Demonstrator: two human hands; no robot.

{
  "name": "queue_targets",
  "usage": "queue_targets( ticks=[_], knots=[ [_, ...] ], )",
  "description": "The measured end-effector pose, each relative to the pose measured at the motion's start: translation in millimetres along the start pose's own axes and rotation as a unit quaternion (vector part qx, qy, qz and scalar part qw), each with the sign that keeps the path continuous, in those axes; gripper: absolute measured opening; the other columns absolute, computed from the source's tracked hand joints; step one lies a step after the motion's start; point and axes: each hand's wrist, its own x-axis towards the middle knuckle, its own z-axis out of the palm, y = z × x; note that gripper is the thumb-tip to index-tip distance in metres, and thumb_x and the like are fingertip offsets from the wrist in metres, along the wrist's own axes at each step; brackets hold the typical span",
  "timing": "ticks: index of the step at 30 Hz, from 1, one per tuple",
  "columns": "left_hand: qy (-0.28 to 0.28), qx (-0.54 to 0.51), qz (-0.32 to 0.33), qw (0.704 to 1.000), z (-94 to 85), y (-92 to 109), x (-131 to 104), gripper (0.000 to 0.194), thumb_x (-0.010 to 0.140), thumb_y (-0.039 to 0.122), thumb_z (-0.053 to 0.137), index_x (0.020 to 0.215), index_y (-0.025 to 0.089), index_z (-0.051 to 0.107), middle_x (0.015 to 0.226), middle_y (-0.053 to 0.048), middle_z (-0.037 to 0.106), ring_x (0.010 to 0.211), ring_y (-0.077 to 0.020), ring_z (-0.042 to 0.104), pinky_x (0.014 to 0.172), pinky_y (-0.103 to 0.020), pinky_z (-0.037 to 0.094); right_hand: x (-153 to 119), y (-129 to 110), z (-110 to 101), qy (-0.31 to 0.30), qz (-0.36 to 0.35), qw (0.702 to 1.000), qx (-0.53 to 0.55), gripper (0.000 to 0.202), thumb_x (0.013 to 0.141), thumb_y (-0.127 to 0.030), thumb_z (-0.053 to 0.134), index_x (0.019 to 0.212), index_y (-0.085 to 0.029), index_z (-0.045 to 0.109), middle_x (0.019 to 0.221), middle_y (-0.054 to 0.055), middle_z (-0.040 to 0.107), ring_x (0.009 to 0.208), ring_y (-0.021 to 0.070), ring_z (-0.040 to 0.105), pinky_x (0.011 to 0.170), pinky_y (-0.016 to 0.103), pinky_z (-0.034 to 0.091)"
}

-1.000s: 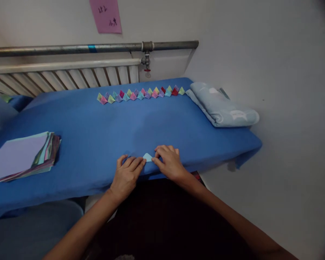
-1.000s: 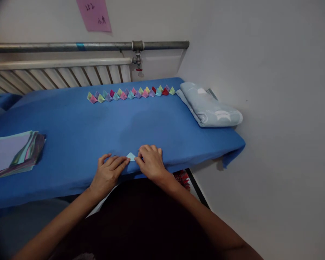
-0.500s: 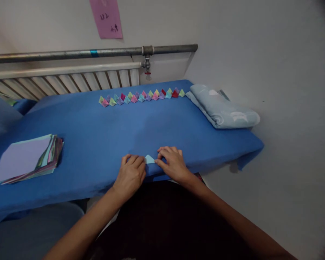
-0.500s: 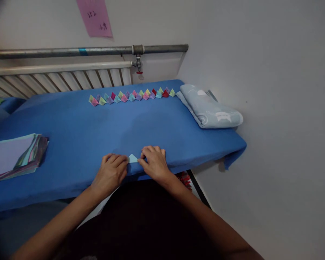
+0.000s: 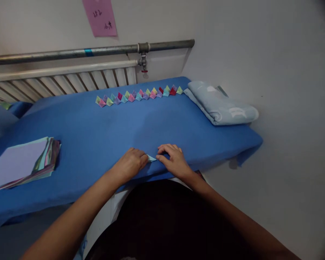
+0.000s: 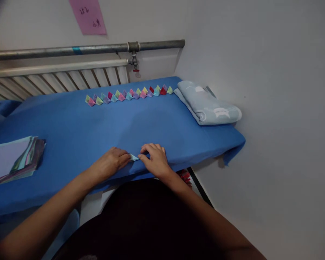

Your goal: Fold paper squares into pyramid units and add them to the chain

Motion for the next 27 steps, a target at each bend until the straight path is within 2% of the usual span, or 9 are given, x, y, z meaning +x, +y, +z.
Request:
queue_targets(
  ticks=[4, 9, 14, 20, 24, 27],
  knots=[
    [0.046, 0.012, -0.044, 0.998, 8.5, 8.3, -0.6, 0.025, 0.094, 0.017, 0.039, 0.086, 0.017, 0.062, 0.074, -0.004, 0.063, 0.068, -0.0173, 0.057, 0.069, -0.032, 0.044, 0.3, -0.1, -0.8, 0.008, 0.003, 1.0, 0.013, 0.002, 0.082, -0.026, 0.062, 0.08, -0.025, 0.061, 0.103, 0.001, 0.069, 0.098, 0.0222, 0.056, 0.088, 0.039, 0.034],
    [0.137, -0.028, -0.184, 0.973, 20.9, 16.6, 2.3, 0.021, 0.091, 0.015, 0.043, 0.077, 0.018, 0.059, 0.068, -0.005, 0.061, 0.063, -0.0177, 0.056, 0.062, -0.03, 0.044, -1.1, -4.3, 3.9, 0.03, 0.003, 0.999, 0.016, 0.004, 0.083, -0.027, 0.059, 0.081, -0.024, 0.06, 0.093, 0.003, 0.069, 0.092, 0.0219, 0.057, 0.085, 0.039, 0.037],
    [0.195, -0.068, -0.232, 0.95, 25.8, 23.5, 7.7, 0.016, 0.09, 0.015, 0.045, 0.082, 0.018, 0.058, 0.073, -0.005, 0.063, 0.065, -0.0169, 0.059, 0.06, -0.028, 0.046, -3.5, -14.5, 15.4, 0.028, 0.014, 0.993, 0.116, 0.013, 0.084, -0.035, 0.058, 0.087, -0.023, 0.056, 0.082, 0.002, 0.066, 0.071, 0.0156, 0.059, 0.063, 0.028, 0.043],
    [0.292, -0.193, -0.277, 0.895, 24.6, 36.3, 14.5, 0.015, 0.088, 0.014, 0.047, 0.093, 0.018, 0.06, 0.083, -0.006, 0.069, 0.075, -0.0185, 0.065, 0.069, -0.032, 0.051, 0.9, -16.6, 22.0, 0.013, 0.014, 0.995, 0.095, 0.007, 0.086, -0.028, 0.052, 0.092, -0.024, 0.053, 0.074, 0.0, 0.064, 0.065, 0.0154, 0.06, 0.059, 0.027, 0.044],
    [0.306, -0.291, -0.314, 0.85, 19.0, 41.8, 16.7, 0.017, 0.085, 0.017, 0.052, 0.099, 0.019, 0.061, 0.09, -0.006, 0.071, 0.078, -0.0179, 0.066, 0.074, -0.033, 0.052, 2.3, -15.9, 21.6, 0.025, 0.022, 0.994, 0.108, 0.009, 0.085, -0.024, 0.051, 0.093, -0.024, 0.054, 0.074, 0.0, 0.064, 0.065, 0.0152, 0.06, 0.06, 0.026, 0.044],
    [0.293, -0.397, -0.343, 0.799, 15.0, 44.6, 17.5, 0.014, 0.083, 0.022, 0.054, 0.096, 0.02, 0.061, 0.086, -0.003, 0.071, 0.071, -0.0154, 0.066, 0.069, -0.029, 0.051, 2.2, -15.7, 22.6, 0.038, 0.027, 0.985, 0.164, 0.008, 0.084, -0.023, 0.049, 0.089, -0.024, 0.055, 0.066, -0.003, 0.059, 0.06, 0.0132, 0.056, 0.058, 0.024, 0.042]
  ],
)
